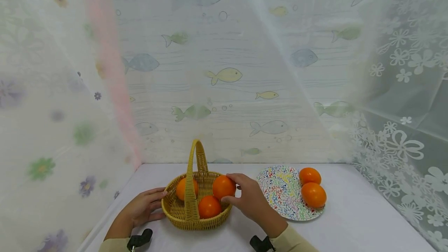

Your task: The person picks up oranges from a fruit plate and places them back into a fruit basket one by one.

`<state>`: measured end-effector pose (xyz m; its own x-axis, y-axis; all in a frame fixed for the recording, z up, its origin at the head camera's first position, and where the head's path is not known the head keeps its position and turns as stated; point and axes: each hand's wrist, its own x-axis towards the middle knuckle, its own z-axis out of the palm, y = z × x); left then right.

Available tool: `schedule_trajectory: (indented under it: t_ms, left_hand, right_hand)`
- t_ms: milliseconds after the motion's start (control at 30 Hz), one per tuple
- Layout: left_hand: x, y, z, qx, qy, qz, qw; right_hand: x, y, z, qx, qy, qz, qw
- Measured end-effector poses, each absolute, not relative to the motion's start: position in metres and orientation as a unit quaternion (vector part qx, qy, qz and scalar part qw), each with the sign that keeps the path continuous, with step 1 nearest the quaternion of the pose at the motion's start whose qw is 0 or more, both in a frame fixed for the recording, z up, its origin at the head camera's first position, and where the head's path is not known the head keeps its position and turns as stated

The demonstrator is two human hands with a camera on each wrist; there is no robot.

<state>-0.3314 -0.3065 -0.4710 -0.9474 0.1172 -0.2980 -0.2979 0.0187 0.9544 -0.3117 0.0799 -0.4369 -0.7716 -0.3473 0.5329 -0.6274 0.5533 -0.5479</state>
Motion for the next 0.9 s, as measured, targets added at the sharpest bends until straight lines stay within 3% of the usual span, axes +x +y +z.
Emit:
schedule_trajectory:
  t_ms: [567, 900]
  left_hand:
    - [-0.3322, -0.3065, -0.4717, -0.065, 0.701, 0.695, 0.145]
    - [-0.3322, -0.3059, -0.4712, -0.066, 0.703, 0.694, 0.142]
  right_hand:
    - [-0.3075, 0.0746, -0.4408, 0.282, -0.873, 0.348, 0.192]
    - [-0.3048, 0.0721, -0.4423, 0.284, -0.883, 0.343, 0.152]
